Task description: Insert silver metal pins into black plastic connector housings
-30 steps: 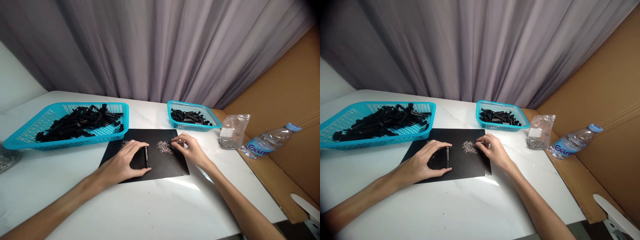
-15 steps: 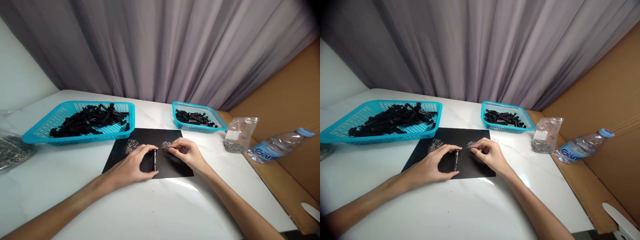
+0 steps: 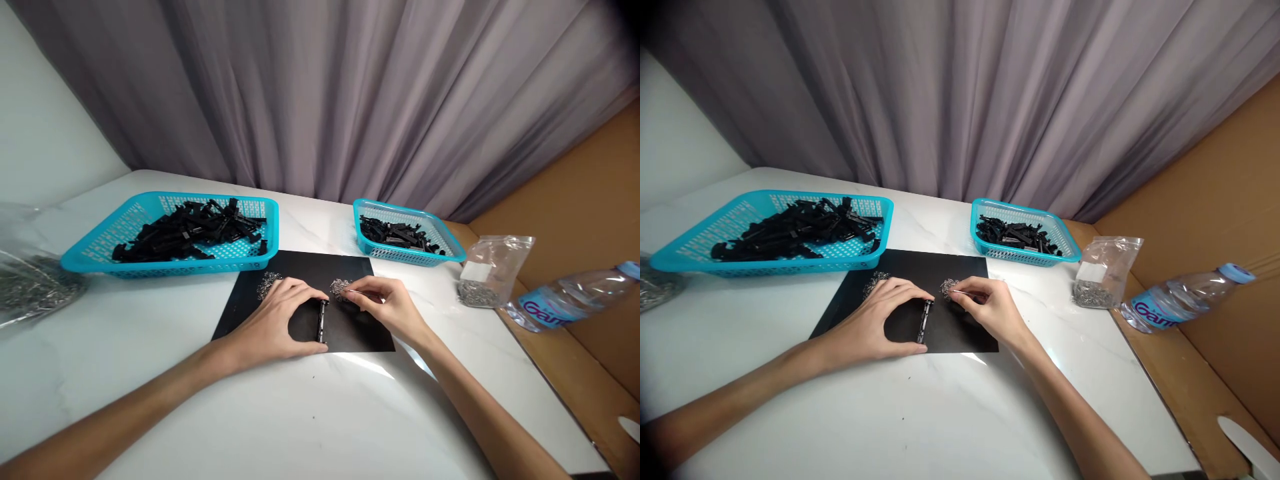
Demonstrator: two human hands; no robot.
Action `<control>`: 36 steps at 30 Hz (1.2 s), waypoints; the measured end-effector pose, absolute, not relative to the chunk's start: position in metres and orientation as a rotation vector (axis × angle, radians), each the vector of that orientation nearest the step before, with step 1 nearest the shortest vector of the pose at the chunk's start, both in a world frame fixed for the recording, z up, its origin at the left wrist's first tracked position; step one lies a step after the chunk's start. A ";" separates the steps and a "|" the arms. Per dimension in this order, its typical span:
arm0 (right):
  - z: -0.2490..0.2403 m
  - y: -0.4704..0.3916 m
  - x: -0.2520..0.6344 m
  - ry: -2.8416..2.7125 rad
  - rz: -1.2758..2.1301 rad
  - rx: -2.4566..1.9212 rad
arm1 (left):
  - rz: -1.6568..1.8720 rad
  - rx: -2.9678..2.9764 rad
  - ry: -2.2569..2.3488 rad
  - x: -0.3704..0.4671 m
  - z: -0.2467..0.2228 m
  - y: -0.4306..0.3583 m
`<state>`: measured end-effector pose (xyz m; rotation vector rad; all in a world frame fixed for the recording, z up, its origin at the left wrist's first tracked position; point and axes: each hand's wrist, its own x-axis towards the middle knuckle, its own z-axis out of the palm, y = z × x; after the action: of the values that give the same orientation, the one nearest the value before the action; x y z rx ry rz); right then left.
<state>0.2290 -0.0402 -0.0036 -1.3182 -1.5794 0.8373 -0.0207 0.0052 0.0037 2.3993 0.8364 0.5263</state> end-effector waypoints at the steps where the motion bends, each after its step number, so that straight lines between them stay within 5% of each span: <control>1: -0.004 -0.040 0.229 -1.574 0.872 -1.302 | 0.540 2.406 0.836 -0.020 0.003 0.006; 36: -0.025 -0.053 0.179 -1.536 0.495 -1.279 | 0.588 2.371 0.915 -0.016 -0.002 0.003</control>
<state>0.1794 -0.0526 -0.0250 -1.2786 -1.5362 0.4945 -0.0157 0.0035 -0.0024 2.3710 0.9154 0.5882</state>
